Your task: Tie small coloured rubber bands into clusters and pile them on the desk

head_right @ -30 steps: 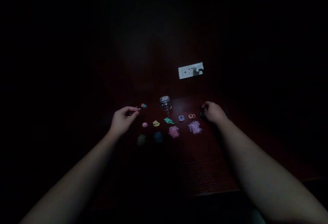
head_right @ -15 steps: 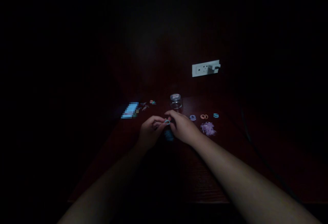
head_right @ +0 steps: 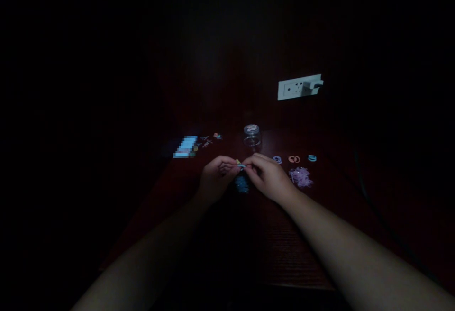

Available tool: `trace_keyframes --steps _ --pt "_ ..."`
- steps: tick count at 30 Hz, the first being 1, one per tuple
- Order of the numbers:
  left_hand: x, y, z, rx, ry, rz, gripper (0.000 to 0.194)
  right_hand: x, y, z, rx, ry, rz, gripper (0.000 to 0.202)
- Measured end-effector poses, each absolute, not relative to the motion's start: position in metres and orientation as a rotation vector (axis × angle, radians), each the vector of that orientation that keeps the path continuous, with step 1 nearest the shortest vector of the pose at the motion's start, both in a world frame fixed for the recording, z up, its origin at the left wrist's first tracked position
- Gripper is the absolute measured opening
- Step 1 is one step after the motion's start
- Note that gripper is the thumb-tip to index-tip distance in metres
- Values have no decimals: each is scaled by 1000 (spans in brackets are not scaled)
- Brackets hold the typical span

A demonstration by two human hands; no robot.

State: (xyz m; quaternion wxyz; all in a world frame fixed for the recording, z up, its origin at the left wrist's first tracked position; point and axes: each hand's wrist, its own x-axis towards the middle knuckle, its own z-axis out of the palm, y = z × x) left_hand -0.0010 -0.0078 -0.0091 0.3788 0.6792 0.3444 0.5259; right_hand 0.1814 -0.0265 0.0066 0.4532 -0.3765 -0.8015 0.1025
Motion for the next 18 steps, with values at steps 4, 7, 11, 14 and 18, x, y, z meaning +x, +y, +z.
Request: trace_keyframes --steps 4,7,11,14,18 --pt "-3 -7 -9 1876 932 1327 15 186 -26 8 -949 -1979 253 9" --pt "-5 -8 -7 1928 894 1262 15 187 -27 10 -937 -1971 253 9" --pt "-5 -9 -5 2004 794 1170 16 186 -29 11 -912 -1964 291 10" --pt "-5 -9 -5 2024 793 1180 17 186 -29 9 -930 -1964 318 12" --pt "-6 -8 -5 2020 781 1137 17 186 -29 6 -953 -1967 339 13"
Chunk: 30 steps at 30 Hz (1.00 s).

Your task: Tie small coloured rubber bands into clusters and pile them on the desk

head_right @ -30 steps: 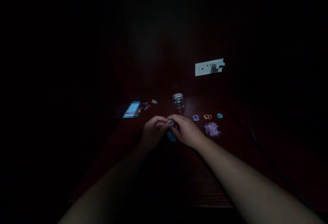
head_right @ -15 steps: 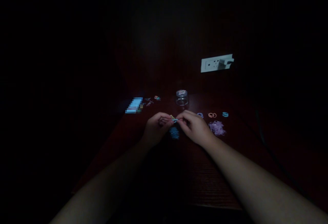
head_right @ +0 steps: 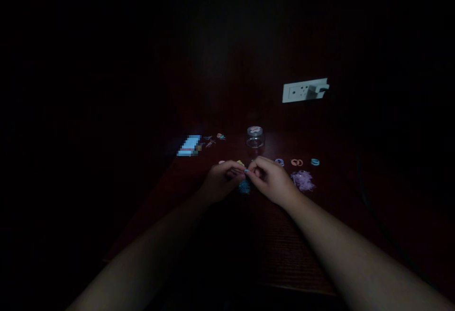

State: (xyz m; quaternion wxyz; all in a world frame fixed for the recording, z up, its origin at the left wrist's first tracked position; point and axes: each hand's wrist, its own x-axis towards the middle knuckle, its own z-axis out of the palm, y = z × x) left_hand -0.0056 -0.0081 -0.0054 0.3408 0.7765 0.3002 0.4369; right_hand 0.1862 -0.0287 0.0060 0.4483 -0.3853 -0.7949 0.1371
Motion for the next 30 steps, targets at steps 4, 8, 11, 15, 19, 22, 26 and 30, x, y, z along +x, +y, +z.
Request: trace_keyframes --steps 4,8,11,15,19,22,26,30 --pt "-6 -9 -5 2027 806 1136 15 186 -29 5 -959 -1954 373 13" --pt "-7 -9 -5 2012 754 1092 17 186 -29 2 -969 -1949 445 12" --pt "-8 -9 -5 1986 719 1071 19 186 -29 1 -969 -1944 471 12" --pt "-8 -10 -6 1996 726 1091 19 185 -30 0 -962 -1948 504 12" --pt "-9 -11 -4 2007 722 1097 20 185 -31 0 -948 -1944 523 12" --pt "-9 -13 -2 2030 737 1089 22 185 -31 1 -932 -1944 546 11" --pt "-10 -13 -2 2052 759 1083 20 187 -33 2 -905 -1949 601 8" --pt "-11 -11 -3 2059 768 1101 19 187 -34 3 -860 -1994 565 3"
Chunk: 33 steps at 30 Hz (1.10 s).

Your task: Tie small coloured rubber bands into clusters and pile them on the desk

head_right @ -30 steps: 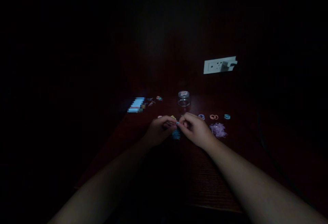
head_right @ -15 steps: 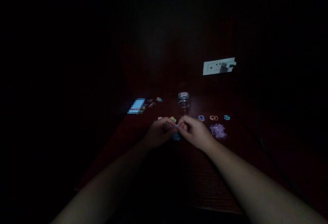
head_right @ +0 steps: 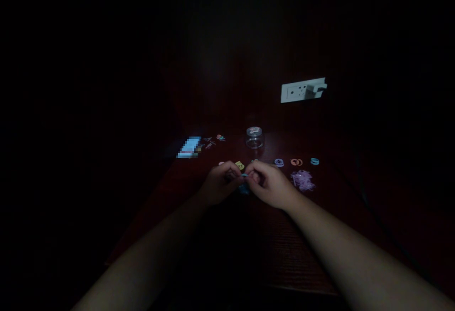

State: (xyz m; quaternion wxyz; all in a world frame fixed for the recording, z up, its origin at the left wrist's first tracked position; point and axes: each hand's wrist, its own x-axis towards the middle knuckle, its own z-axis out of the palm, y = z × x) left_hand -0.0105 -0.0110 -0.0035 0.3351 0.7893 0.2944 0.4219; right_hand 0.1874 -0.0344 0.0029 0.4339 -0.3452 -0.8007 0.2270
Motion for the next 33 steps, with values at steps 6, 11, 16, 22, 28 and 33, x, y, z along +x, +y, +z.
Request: trace_keyframes --steps 6,11,16,22,28,33 --pt "-10 -10 -5 2067 737 1096 18 187 -32 5 -818 -1984 441 4" --pt "-11 -9 -5 2089 724 1108 19 186 -30 7 -808 -1979 408 4" --pt "-13 -11 -2 2113 738 1047 23 187 -30 3 -893 -2024 464 6" --pt "-12 -15 5 2086 749 1031 22 188 -30 1 -936 -2023 495 6" --pt "-10 -16 5 2058 716 1018 19 187 -30 1 -947 -2025 513 6" --pt "-10 -14 2 2051 732 1029 19 187 -32 4 -933 -2042 518 5"
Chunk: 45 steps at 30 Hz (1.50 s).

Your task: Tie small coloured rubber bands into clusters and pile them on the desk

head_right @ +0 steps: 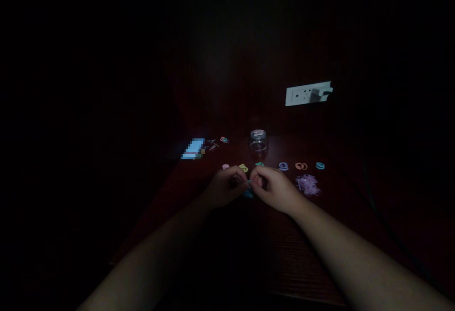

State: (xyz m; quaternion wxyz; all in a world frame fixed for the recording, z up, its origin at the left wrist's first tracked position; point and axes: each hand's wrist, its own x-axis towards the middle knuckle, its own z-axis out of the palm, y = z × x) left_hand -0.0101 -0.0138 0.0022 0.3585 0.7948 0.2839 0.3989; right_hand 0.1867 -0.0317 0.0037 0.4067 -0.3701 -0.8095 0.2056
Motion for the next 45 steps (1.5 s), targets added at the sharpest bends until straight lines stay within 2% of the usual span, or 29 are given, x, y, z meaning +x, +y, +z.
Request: trace_keyframes --steps 23,45 --pt "-12 -14 2 2010 693 950 25 188 -33 8 -921 -2078 449 7" --pt "-8 -14 1 1975 751 1011 17 188 -33 4 -943 -2053 440 10"
